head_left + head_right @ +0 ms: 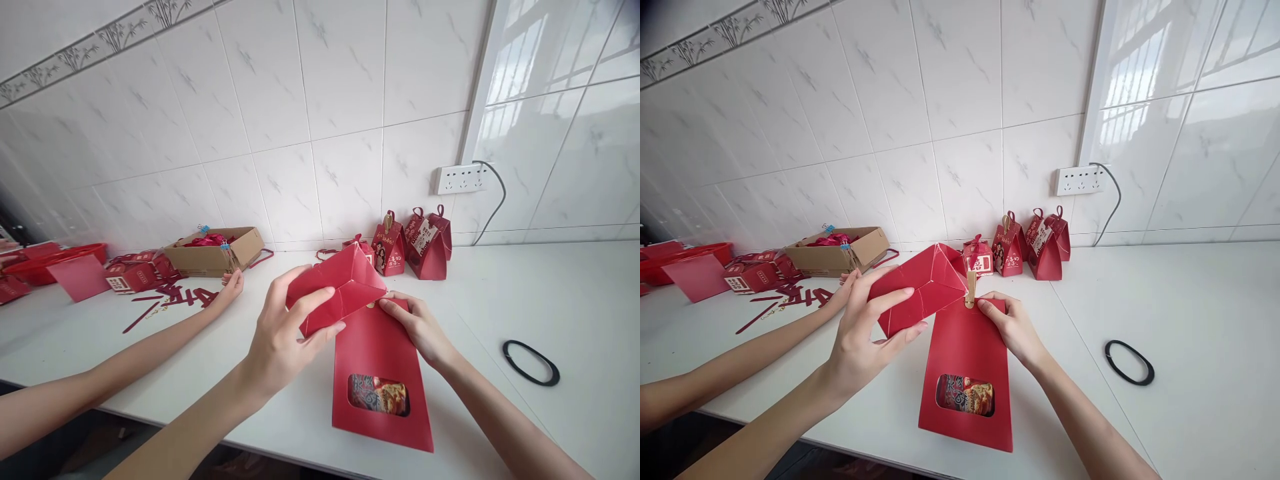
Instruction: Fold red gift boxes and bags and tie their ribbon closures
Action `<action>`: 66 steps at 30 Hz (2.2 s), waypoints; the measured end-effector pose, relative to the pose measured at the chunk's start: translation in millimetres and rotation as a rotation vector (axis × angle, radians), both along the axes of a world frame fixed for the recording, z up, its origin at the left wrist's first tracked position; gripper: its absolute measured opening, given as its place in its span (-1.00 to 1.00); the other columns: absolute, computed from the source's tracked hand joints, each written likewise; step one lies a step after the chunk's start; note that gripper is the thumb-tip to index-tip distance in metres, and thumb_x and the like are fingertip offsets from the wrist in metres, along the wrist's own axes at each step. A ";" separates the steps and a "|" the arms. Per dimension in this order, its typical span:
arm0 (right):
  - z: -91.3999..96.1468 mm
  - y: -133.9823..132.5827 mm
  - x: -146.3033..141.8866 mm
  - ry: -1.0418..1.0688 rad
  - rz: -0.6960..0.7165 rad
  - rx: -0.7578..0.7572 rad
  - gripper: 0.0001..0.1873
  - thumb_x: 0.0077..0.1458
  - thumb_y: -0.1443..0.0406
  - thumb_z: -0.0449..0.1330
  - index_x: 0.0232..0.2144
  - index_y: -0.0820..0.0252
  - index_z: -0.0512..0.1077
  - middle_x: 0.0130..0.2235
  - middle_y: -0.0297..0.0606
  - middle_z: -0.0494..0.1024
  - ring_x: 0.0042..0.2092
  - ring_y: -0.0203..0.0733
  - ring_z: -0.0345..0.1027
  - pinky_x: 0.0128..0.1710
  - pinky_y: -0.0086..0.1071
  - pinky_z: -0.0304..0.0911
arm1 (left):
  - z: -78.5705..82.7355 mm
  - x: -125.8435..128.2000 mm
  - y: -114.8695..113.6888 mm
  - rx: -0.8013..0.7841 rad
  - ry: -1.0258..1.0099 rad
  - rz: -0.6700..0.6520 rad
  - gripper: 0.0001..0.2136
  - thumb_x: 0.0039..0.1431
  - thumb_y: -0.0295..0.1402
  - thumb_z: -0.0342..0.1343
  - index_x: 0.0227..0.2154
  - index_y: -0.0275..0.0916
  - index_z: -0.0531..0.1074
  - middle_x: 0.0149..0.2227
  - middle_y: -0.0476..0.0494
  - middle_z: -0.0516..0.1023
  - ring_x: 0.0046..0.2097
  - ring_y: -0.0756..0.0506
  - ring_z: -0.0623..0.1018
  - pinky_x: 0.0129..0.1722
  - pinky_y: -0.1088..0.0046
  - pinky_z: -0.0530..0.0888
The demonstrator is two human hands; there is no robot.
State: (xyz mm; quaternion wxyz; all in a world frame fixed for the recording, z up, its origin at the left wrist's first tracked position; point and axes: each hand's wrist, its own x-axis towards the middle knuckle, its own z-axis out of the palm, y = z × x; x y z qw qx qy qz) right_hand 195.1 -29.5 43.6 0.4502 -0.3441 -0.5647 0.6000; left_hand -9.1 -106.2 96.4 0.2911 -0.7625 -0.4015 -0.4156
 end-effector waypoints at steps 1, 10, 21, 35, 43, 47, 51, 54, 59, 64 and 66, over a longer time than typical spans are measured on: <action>-0.1 -0.1 0.0 -0.003 -0.001 0.003 -0.58 -0.09 -0.03 0.24 -0.43 0.22 0.38 -0.38 -0.24 0.52 -0.41 -0.18 0.40 -0.47 -0.40 0.26 | 0.6 0.6 -1.9 0.004 0.000 -0.008 -0.67 0.04 -0.35 0.21 -0.12 -0.17 0.32 0.03 -0.24 0.31 0.09 -0.20 0.39 0.07 0.13 0.35; -6.5 3.8 0.6 0.014 0.015 0.032 -0.60 -0.05 -0.02 0.21 -0.42 0.21 0.36 -0.42 -0.27 0.51 -0.39 -0.14 0.41 -0.42 -0.35 0.28 | 8.1 5.8 -15.6 0.033 0.026 -0.075 -0.64 0.02 -0.41 0.22 -0.10 -0.14 0.30 0.12 -0.27 0.24 0.12 -0.23 0.36 0.04 0.09 0.40; -4.6 3.5 0.8 -0.014 -0.010 0.107 -0.74 -0.05 0.10 0.19 -0.50 0.19 0.41 -0.39 -0.27 0.55 -0.38 -0.13 0.40 -0.42 -0.35 0.27 | 12.4 6.5 -18.9 0.023 0.052 -0.162 -0.68 -0.01 -0.38 0.24 -0.15 -0.21 0.39 0.02 -0.26 0.31 0.03 -0.21 0.43 -0.10 0.25 0.51; 0.9 -1.1 0.3 0.005 -0.041 0.059 -0.79 -0.14 0.15 0.22 -0.57 0.19 0.39 -0.51 -0.33 0.46 -0.48 -0.24 0.28 -0.50 -0.42 0.17 | 9.4 13.7 -20.3 -0.031 -0.149 -0.298 -0.40 -0.14 -0.41 0.31 -0.07 -0.20 0.08 -0.04 -0.35 0.41 0.00 -0.21 0.48 -0.12 0.18 0.52; -2.4 2.4 -1.3 0.007 -0.054 0.076 -0.73 -0.16 0.11 0.23 -0.59 0.20 0.36 -0.49 -0.30 0.48 -0.46 -0.22 0.30 -0.51 -0.41 0.19 | 8.4 14.7 -21.9 -0.104 -0.172 -0.299 -0.31 -0.14 -0.45 0.31 0.03 -0.22 0.05 -0.01 -0.33 0.36 0.04 -0.22 0.45 -0.03 0.15 0.48; -3.1 2.2 -1.5 -0.004 -0.054 0.082 -0.72 -0.15 0.09 0.22 -0.57 0.20 0.38 -0.43 -0.26 0.52 -0.42 -0.16 0.36 -0.49 -0.39 0.23 | 9.2 13.6 -22.7 -0.092 -0.140 -0.293 -0.27 -0.14 -0.47 0.32 0.07 -0.25 0.04 0.00 -0.34 0.36 0.05 -0.20 0.44 -0.02 0.17 0.49; -4.3 2.8 -0.9 -0.008 -0.031 0.072 -0.74 -0.14 0.11 0.21 -0.55 0.19 0.39 -0.45 -0.27 0.53 -0.44 -0.16 0.37 -0.51 -0.39 0.24 | 10.8 14.2 -24.6 -0.110 -0.118 -0.259 -0.29 -0.13 -0.46 0.32 0.08 -0.27 0.07 0.00 -0.35 0.37 0.06 -0.21 0.43 0.00 0.20 0.49; -4.9 4.3 -0.9 -0.019 -0.041 0.089 -0.77 -0.14 0.14 0.20 -0.55 0.19 0.39 -0.46 -0.28 0.53 -0.45 -0.17 0.37 -0.52 -0.40 0.23 | 12.0 15.7 -26.5 -0.124 -0.104 -0.240 -0.32 -0.12 -0.45 0.31 0.07 -0.27 0.10 0.01 -0.34 0.38 0.06 -0.20 0.43 0.00 0.23 0.49; -6.3 5.9 -0.8 -0.025 -0.045 0.108 -0.77 -0.12 0.13 0.20 -0.50 0.19 0.43 -0.46 -0.28 0.53 -0.46 -0.18 0.36 -0.50 -0.40 0.23 | 15.7 16.8 -28.4 -0.111 -0.064 -0.203 -0.36 -0.11 -0.42 0.30 0.05 -0.28 0.14 0.00 -0.34 0.40 0.05 -0.19 0.44 -0.02 0.26 0.49; -5.5 4.4 -0.3 -0.019 -0.014 0.062 -0.69 -0.09 0.06 0.23 -0.48 0.20 0.42 -0.43 -0.27 0.52 -0.43 -0.18 0.38 -0.50 -0.41 0.23 | 14.3 5.4 -15.5 -0.070 -0.069 -0.127 -0.42 -0.06 -0.41 0.27 0.03 -0.23 0.17 -0.01 -0.27 0.37 0.06 -0.18 0.41 0.02 0.22 0.45; -3.6 3.1 -0.2 -0.028 0.000 0.039 -0.66 -0.06 0.02 0.22 -0.45 0.20 0.42 -0.42 -0.27 0.52 -0.45 -0.21 0.38 -0.51 -0.43 0.22 | 10.2 -2.8 -6.4 -0.057 -0.081 -0.050 -0.52 -0.02 -0.43 0.24 -0.02 -0.19 0.22 -0.02 -0.23 0.34 0.05 -0.17 0.39 0.03 0.22 0.43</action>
